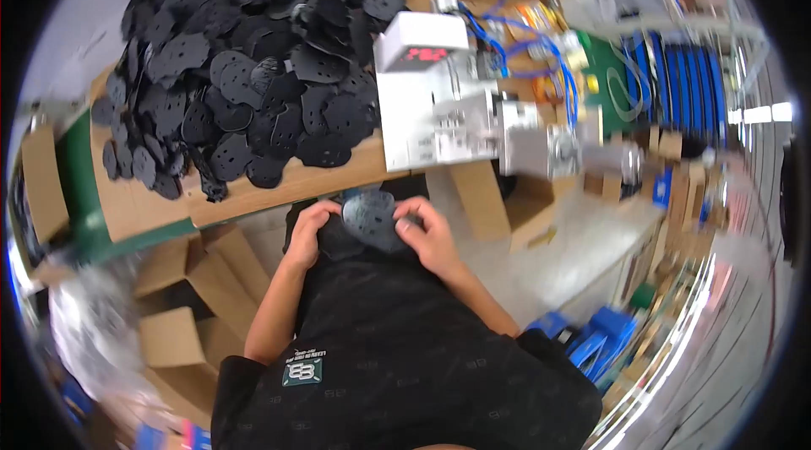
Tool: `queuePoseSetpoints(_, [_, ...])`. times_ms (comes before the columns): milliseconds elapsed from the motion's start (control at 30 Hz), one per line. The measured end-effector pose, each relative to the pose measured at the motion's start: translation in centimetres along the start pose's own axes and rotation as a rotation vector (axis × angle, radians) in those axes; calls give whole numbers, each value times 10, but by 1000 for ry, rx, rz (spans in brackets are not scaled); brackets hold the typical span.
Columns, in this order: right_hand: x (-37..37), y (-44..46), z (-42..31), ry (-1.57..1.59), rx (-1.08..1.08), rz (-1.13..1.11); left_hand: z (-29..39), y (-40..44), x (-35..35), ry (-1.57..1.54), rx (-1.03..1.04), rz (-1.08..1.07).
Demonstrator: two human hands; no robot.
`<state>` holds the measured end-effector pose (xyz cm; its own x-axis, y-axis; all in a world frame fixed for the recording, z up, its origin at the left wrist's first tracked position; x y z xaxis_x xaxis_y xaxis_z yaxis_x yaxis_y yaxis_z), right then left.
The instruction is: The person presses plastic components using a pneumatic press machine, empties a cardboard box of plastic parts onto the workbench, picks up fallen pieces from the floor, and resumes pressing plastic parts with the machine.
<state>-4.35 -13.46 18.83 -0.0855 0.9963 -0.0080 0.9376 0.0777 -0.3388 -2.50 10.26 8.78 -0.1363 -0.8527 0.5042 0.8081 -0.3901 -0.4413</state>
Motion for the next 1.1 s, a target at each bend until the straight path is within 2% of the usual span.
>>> queuePoseSetpoints(67, [-31, 21, -5, -301, -63, -220, -30, 13, 27, -51, 184, 34])
queuePoseSetpoints(100, [-48, 31, -4, -400, -44, -322, -40, 18, 39, 52, 172, 42])
queuePoseSetpoints(133, [-64, 37, 0, -412, -48, -397, -55, 19, 56, 28, 196, 109])
queuePoseSetpoints(200, [-90, 42, 13, -486, -70, -549, -84, 28, 86, 158, 30, 178])
queuePoseSetpoints(267, [-113, 46, 34, -496, -9, -663, -109, 32, 101, 149, 50, 266])
queuePoseSetpoints(333, [-124, 43, 57, -675, -282, -692, -129, 40, 106, 128, -65, 263])
queuePoseSetpoints(367, [-128, 42, 68, -727, -226, -769, -150, 46, 102, -36, -129, 223])
queuePoseSetpoints(400, [-131, 48, 83, -741, -235, -812, -174, 51, 93, -63, -108, 254])
queuePoseSetpoints(467, [-132, 53, 111, -977, -423, -921, -215, 61, 77, -350, -317, 88])
queuePoseSetpoints(500, [-133, 56, 133, -993, -540, -885, -231, 63, 65, -264, -370, 24])
queuePoseSetpoints(533, [-136, 59, 161, -998, -561, -912, -254, 67, 56, -277, -344, 44])
queuePoseSetpoints(600, [-148, 54, 219, -908, -734, -1066, -301, 65, 50, -216, -335, 30])
queuePoseSetpoints(633, [-150, 44, 239, -796, -749, -1155, -318, 60, 51, -199, -321, 24])
queuePoseSetpoints(733, [-170, 6, 276, -843, -708, -1326, -377, 33, 66, -109, -270, 16])
queuePoseSetpoints(800, [-186, -27, 280, -820, -675, -1255, -393, 7, 90, -140, -291, 51])
queuePoseSetpoints(867, [-206, -49, 282, -770, -844, -1174, -411, -3, 99, -6, 16, 122])
queuePoseSetpoints(933, [-224, -59, 275, -686, -806, -969, -408, -9, 105, 95, 62, 32])
queuePoseSetpoints(1000, [-239, -59, 266, -718, -887, -732, -396, -26, 126, -3, 407, 232])
queuePoseSetpoints(1033, [-242, -59, 255, -727, -932, -626, -390, -36, 131, -158, 359, 202])
queuePoseSetpoints(1100, [-251, -56, 241, -716, -997, -428, -399, -38, 133, -108, 510, 375])
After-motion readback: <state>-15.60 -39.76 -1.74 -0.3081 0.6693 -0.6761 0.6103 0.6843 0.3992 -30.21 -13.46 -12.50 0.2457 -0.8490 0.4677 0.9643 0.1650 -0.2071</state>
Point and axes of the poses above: each hand's wrist, its own y-axis towards the middle knuckle, its own x-axis out of the palm, z = x × y, the point moved 1 cm from there along y, towards the middle knuckle, and after that the axes turned 2 degrees about -x, right-handed, at the moved point
